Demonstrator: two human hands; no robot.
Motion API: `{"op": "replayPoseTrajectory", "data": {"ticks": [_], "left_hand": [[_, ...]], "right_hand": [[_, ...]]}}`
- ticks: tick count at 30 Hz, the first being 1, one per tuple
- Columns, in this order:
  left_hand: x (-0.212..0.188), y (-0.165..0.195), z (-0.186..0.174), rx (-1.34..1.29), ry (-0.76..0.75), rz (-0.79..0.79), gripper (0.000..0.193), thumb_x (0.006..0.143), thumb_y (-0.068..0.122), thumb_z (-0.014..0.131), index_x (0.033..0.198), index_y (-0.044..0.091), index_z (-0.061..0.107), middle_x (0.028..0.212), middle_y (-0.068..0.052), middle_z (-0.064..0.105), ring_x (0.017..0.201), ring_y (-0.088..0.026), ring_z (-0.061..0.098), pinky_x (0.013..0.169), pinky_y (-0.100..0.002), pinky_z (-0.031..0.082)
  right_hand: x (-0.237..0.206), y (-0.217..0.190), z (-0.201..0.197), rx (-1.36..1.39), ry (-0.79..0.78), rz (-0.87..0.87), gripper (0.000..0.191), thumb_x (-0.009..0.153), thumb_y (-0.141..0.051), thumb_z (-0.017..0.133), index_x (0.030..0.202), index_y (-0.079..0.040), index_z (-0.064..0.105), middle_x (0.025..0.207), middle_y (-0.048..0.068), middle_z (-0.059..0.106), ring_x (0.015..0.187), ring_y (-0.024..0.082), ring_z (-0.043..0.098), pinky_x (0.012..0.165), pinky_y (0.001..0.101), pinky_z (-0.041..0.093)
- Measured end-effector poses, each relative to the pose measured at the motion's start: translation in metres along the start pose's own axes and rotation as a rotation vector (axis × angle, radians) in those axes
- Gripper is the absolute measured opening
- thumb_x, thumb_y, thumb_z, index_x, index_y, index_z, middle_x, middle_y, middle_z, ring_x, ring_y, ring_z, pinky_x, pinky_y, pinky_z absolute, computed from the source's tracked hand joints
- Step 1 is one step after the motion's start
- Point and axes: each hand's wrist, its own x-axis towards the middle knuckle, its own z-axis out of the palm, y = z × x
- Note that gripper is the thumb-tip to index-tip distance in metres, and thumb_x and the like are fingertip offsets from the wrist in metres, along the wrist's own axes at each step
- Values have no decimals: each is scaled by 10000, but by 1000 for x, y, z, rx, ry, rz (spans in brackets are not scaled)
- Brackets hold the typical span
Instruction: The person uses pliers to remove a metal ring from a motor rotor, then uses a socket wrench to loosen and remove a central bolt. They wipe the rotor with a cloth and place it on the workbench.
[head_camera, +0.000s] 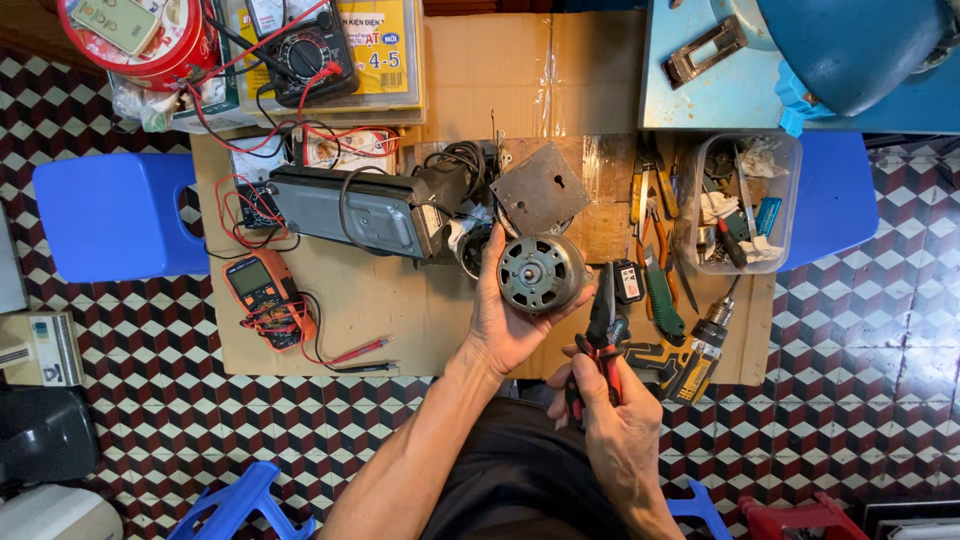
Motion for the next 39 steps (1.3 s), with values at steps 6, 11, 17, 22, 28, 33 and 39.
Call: {"op": "replayPoseTrajectory", "data": {"ticks": [6,11,17,22,28,33,39], "left_hand": [[3,-7,-1,1,25,40,749,844,675,675,1273,62,630,1171,-117,695,1085,-272,698,977,-499,607],[3,-8,-4,20,2,55,769,860,667,696,1313,51,612,1235,-134,697,1125,-267,688,1004,-445,585],[4,-8,-4,3,-1,62,743,880,658,704,1306,57,617,1201,-114,700,1099,-267,687,971,-459,581],[6,-6,-6,11,34,65,698,829,636,710,1253,88,624,1160,-83,710,1077,-236,702,995,-483,599],[8,-6,-10,27,30,72,663,879,632,717,1249,88,637,1154,-82,708,1062,-228,698,967,-450,586],[10,-10,-10,60,73,132,619,863,619,698,1191,96,657,1092,-75,707,1033,-217,698,973,-502,625],[14,-11,-13,129,85,207,631,869,622,718,1219,103,634,1161,-59,686,1072,-198,686,977,-402,586]], "right_hand": [[0,-7,10,-217,-58,278,367,1043,-268,578,944,69,683,660,87,652,473,113,576,432,263,457],[-3,-10,11,-137,80,74,247,979,-223,566,1060,-25,690,686,62,705,456,86,578,391,245,434],[-8,-14,10,-249,15,111,264,1001,-204,592,1002,34,707,639,78,683,428,109,559,401,251,417],[-3,-13,10,-214,47,-3,253,1015,-213,588,1018,16,696,657,43,666,460,75,545,424,238,443],[-1,-15,1,-241,87,70,231,982,-218,607,1006,-18,718,623,31,645,439,72,520,400,245,408],[6,-16,0,-315,-25,327,301,990,-255,607,923,27,688,602,64,642,420,112,537,389,275,402],[0,-14,-16,-157,72,184,289,969,-264,601,996,5,704,617,84,650,406,131,560,386,268,433]]}}
